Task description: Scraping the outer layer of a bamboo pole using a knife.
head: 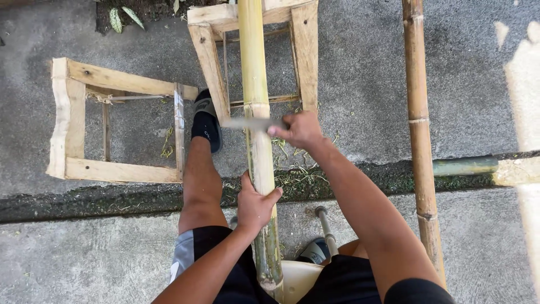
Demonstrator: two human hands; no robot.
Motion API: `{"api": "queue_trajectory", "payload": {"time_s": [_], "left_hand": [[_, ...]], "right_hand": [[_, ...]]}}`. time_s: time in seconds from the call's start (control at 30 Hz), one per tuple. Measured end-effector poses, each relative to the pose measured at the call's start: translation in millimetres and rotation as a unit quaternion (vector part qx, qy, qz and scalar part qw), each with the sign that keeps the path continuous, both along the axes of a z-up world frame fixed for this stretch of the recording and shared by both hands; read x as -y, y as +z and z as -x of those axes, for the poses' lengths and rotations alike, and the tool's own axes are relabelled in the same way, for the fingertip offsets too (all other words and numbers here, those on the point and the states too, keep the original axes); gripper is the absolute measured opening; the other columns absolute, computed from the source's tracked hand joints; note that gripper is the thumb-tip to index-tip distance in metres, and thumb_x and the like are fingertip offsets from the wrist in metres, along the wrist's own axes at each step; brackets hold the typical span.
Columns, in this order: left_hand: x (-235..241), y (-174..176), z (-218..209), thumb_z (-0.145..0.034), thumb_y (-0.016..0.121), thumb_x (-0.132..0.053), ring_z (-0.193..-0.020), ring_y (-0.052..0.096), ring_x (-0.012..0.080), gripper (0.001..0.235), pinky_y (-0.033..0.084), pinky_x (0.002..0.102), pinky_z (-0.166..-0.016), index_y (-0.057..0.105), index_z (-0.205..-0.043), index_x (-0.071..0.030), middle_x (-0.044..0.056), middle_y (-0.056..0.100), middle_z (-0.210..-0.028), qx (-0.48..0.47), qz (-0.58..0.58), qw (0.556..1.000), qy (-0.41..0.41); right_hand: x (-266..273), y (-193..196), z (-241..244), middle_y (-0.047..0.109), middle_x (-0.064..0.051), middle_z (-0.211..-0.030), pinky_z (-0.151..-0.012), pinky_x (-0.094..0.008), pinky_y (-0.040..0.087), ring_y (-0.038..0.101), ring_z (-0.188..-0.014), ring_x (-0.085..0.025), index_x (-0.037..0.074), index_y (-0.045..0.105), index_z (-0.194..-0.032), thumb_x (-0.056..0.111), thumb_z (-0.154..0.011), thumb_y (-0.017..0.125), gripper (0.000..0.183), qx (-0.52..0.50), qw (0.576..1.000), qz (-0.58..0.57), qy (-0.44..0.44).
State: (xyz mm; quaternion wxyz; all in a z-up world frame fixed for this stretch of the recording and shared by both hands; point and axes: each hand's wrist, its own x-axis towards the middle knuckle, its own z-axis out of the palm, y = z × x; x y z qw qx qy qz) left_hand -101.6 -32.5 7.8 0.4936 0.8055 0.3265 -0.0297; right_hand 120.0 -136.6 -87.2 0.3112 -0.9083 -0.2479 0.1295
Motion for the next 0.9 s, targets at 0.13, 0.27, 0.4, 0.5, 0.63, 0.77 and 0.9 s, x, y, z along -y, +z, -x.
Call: {"api": "queue_trajectory", "payload": {"time_s": [0.13, 0.27, 0.4, 0.5, 0.63, 0.77, 0.9], "left_hand": [[-0.2, -3.7, 6.6, -0.071, 0.085, -0.021, -0.091, 0.076, 0.0304, 0.077, 0.057, 0.040, -0.084, 0.046, -0.134, -0.003, 0.017, 0.076, -0.102, 0.001, -0.013, 1.000, -0.004], [-0.1, -6.4, 5.1, -0.075, 0.083, -0.029, -0.090, 0.077, 0.0299, 0.076, 0.058, 0.039, -0.082, 0.045, -0.135, -0.002, 0.017, 0.076, -0.100, 0.032, 0.001, 0.999, -0.006], [-2.9, -12.0, -0.9, -0.085, 0.073, -0.054, -0.086, 0.077, 0.0296, 0.071, 0.057, 0.042, -0.078, 0.052, -0.131, -0.004, 0.016, 0.078, -0.096, 0.033, 0.005, 0.999, 0.007], [-3.8, -29.7, 9.3, -0.093, 0.047, -0.068, -0.077, 0.077, 0.0287, 0.075, 0.058, 0.042, -0.074, 0.050, -0.138, -0.007, 0.014, 0.077, -0.086, 0.007, 0.037, 0.999, 0.006], [-2.5, -24.3, 22.0, -0.093, 0.043, -0.073, -0.076, 0.077, 0.0285, 0.083, 0.060, 0.043, -0.069, 0.046, -0.141, -0.005, 0.012, 0.075, -0.089, 0.066, 0.032, 0.997, -0.006], [5.5, -17.8, 54.9, -0.077, 0.066, -0.069, -0.089, 0.074, 0.0368, 0.099, 0.059, 0.047, -0.072, 0.036, -0.141, 0.000, 0.020, 0.070, -0.105, 0.069, -0.017, 0.995, -0.064], [12.4, -11.2, 73.7, -0.071, 0.085, -0.046, -0.102, 0.071, 0.0390, 0.099, 0.057, 0.047, -0.083, 0.034, -0.143, 0.000, 0.021, 0.069, -0.115, 0.054, 0.039, 0.998, -0.023]], "right_hand": [[-5.9, 6.7, 10.0, 0.066, -0.013, -0.062, -0.063, -0.048, 0.055, 0.069, -0.063, -0.034, 0.005, 0.074, -0.071, 0.093, -0.075, 0.043, 0.093, 0.077, 0.989, -0.001, 0.126], [-1.3, -7.8, -0.7, 0.067, -0.013, -0.064, -0.063, -0.046, 0.054, 0.068, -0.065, -0.028, 0.005, 0.074, -0.078, 0.089, -0.085, 0.042, 0.090, -0.121, 0.972, -0.051, -0.193], [31.1, -38.2, 65.7, 0.053, -0.007, -0.051, -0.051, -0.041, 0.045, 0.052, -0.049, -0.018, 0.003, 0.059, -0.054, 0.081, -0.093, 0.041, 0.089, -0.258, 0.916, -0.135, -0.278], [53.6, -48.6, 141.6, 0.043, 0.001, -0.046, -0.042, -0.034, 0.034, 0.040, -0.041, -0.013, 0.013, 0.048, -0.050, 0.072, -0.099, 0.037, 0.078, -0.282, 0.918, -0.160, -0.230], [66.3, -36.0, 197.0, 0.046, 0.003, -0.050, -0.042, -0.039, 0.033, 0.039, -0.045, -0.011, 0.010, 0.059, -0.060, 0.071, -0.093, 0.051, 0.070, -0.248, 0.947, -0.083, -0.184], [66.7, -23.5, 201.4, 0.055, -0.004, -0.049, -0.042, -0.041, 0.047, 0.054, -0.041, -0.021, 0.007, 0.065, -0.063, 0.080, -0.081, 0.055, 0.076, -0.080, 0.995, -0.018, -0.055], [58.7, -30.1, 160.1, 0.059, -0.011, -0.051, -0.046, -0.044, 0.050, 0.061, -0.044, -0.029, 0.007, 0.073, -0.077, 0.081, -0.080, 0.052, 0.077, -0.006, 0.999, -0.009, -0.038]]}}
